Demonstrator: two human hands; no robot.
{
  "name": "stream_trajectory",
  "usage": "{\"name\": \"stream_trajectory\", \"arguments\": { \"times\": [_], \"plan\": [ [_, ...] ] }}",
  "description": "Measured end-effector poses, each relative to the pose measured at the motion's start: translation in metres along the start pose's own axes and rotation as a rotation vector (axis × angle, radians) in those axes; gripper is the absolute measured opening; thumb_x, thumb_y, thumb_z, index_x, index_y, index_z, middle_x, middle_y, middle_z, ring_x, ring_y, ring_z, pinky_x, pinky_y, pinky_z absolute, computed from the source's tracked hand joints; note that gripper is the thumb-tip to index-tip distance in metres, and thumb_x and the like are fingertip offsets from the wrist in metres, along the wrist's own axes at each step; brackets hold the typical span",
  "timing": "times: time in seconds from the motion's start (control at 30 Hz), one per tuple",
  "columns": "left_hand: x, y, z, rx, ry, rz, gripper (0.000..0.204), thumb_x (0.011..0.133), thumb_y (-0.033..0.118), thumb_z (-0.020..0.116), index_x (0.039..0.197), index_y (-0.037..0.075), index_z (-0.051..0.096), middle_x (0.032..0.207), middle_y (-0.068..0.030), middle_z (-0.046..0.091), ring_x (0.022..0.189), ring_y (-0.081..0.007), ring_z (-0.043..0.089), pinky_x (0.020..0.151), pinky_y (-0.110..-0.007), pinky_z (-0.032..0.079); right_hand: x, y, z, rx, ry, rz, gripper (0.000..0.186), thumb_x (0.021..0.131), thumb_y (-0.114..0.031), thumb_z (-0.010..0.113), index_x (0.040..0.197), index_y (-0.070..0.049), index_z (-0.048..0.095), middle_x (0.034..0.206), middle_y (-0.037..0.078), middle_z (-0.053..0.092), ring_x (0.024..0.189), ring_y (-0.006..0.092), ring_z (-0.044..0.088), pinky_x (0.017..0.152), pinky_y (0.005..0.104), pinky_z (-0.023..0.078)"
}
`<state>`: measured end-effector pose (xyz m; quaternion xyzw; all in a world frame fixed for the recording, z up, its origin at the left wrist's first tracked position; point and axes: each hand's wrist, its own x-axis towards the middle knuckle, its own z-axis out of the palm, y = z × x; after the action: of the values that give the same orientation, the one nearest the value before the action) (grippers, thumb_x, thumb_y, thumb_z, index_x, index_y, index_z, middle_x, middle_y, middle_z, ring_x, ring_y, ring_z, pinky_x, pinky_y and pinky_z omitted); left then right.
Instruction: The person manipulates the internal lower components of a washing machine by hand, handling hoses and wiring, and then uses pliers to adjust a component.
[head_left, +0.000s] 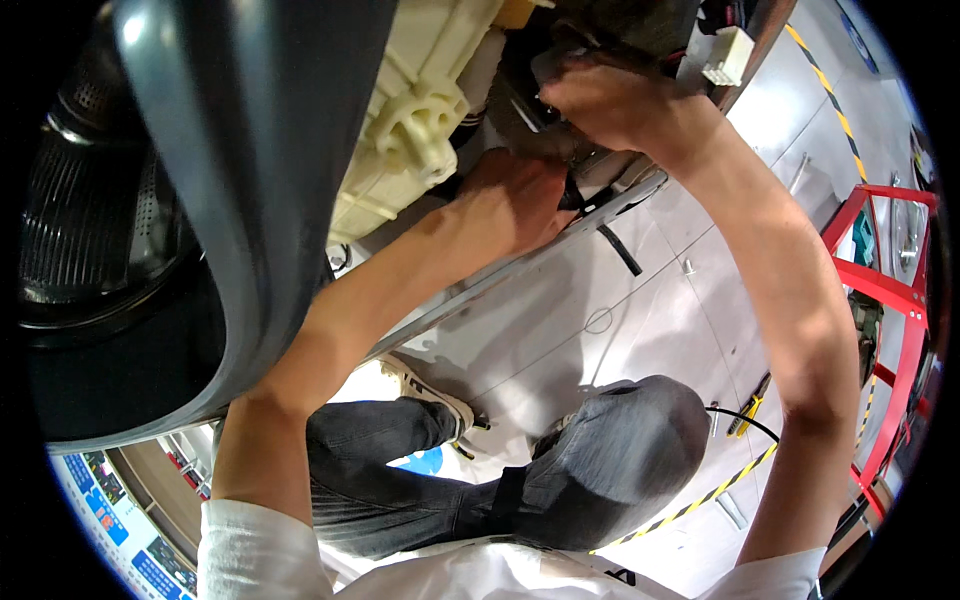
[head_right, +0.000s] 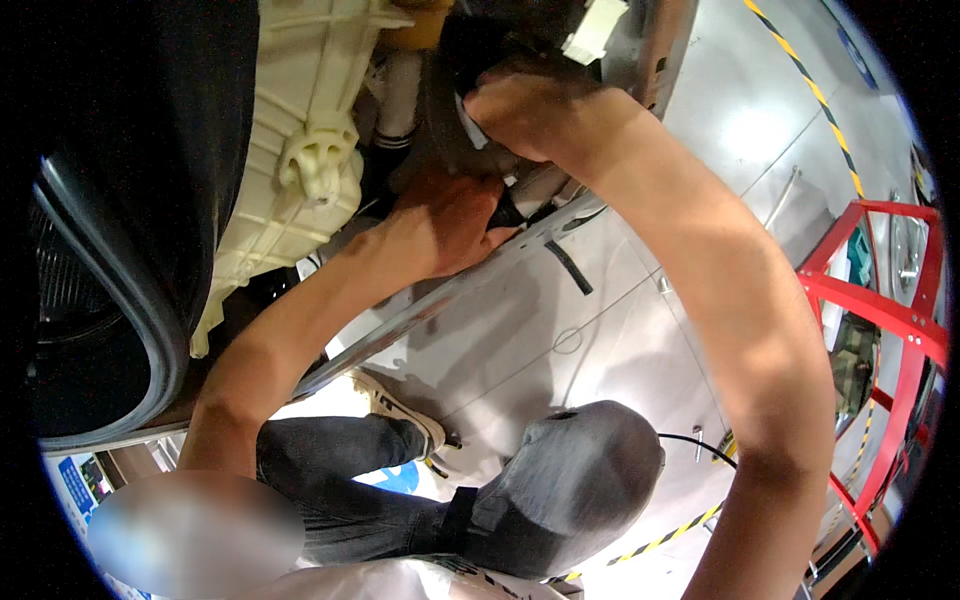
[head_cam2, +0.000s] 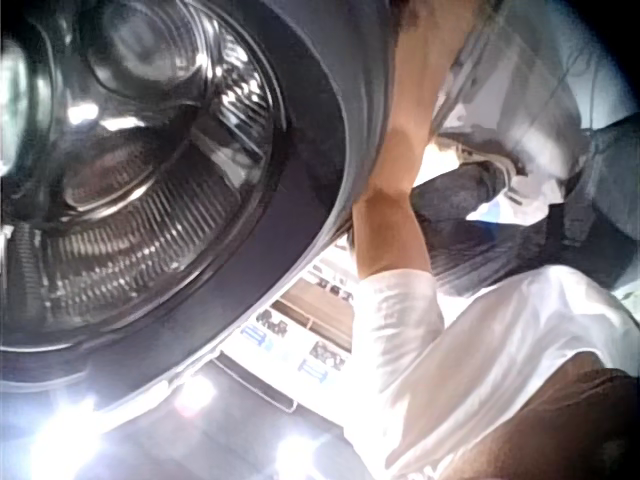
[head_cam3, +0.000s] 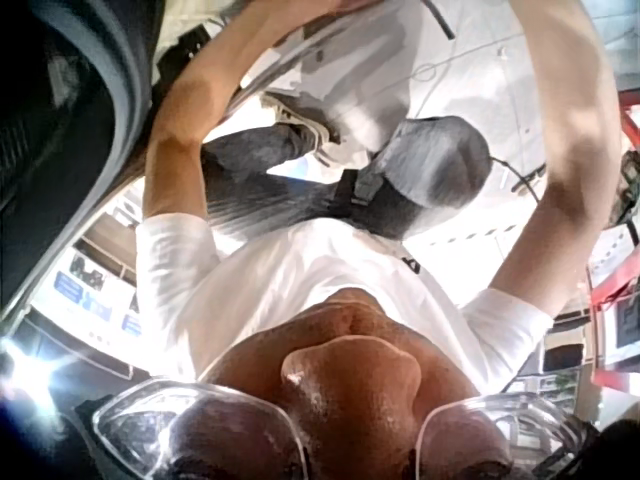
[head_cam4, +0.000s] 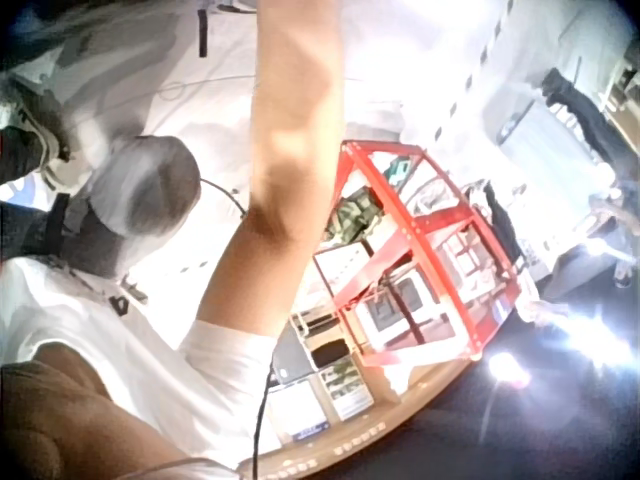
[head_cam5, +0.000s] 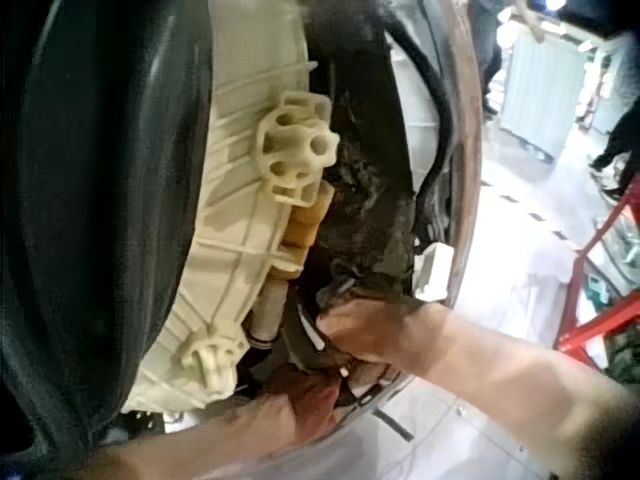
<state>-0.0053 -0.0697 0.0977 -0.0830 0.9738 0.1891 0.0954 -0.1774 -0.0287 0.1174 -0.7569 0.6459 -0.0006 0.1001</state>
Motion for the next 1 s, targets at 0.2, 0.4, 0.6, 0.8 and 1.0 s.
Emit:
{"name": "stream_trajectory", "arguments": {
  "times": [0.2,0.4,0.6,0.8,1.0],
  "plan": [
    [-0.001,0.000,0.001,0.043,-0.083,-0.036,0.043,0.083,0.037,0.066,0.096,-0.004,0.060,0.086,-0.0226,0.066,0.082,-0.0376,0.065,0.073,-0.044,0.052,0.006,-0.013,-0.019,-0.085,-0.144,0.065,0.027,0.084,-0.002,0.052,0.108,-0.006,0.064,0.110,0.019,0.063,0.106,0.0329,0.061,0.086,0.0388,0.052],
    [-0.004,-0.003,0.006,0.020,-0.066,-0.050,0.046,0.082,0.038,0.067,0.099,-0.004,0.060,0.088,-0.0229,0.066,0.085,-0.0382,0.065,0.076,-0.043,0.051,0.006,-0.023,-0.018,0.058,-0.201,0.216,0.018,0.076,-0.003,0.060,0.091,-0.003,0.069,0.093,0.016,0.067,0.092,0.0306,0.065,0.078,0.0359,0.053],
    [-0.007,0.000,-0.001,-0.001,0.020,-0.045,0.046,0.080,0.038,0.069,0.098,-0.003,0.059,0.088,-0.0238,0.065,0.085,-0.0370,0.065,0.074,-0.042,0.052,0.001,-0.017,0.000,0.001,-0.072,0.082,0.021,0.071,0.004,0.060,0.090,-0.001,0.068,0.096,0.017,0.067,0.095,0.0311,0.065,0.079,0.0358,0.052],
    [-0.007,-0.001,0.006,0.015,0.091,0.024,0.046,0.079,0.038,0.069,0.097,-0.003,0.058,0.086,-0.0224,0.064,0.082,-0.0366,0.065,0.072,-0.042,0.052,-0.007,-0.011,0.010,0.272,-0.021,0.142,0.024,0.078,-0.004,0.063,0.102,-0.004,0.063,0.107,0.016,0.063,0.107,0.0323,0.058,0.089,0.0374,0.048],
    [-0.015,0.005,0.006,0.037,0.152,-0.039,0.043,0.078,0.035,0.071,0.096,-0.003,0.060,0.087,-0.0208,0.065,0.084,-0.0368,0.064,0.076,-0.043,0.050,-0.009,-0.011,-0.007,0.447,-0.099,0.186,0.031,0.086,-0.023,0.064,0.111,-0.005,0.060,0.106,0.013,0.064,0.105,0.0309,0.059,0.087,0.0376,0.047]
  ]
}}
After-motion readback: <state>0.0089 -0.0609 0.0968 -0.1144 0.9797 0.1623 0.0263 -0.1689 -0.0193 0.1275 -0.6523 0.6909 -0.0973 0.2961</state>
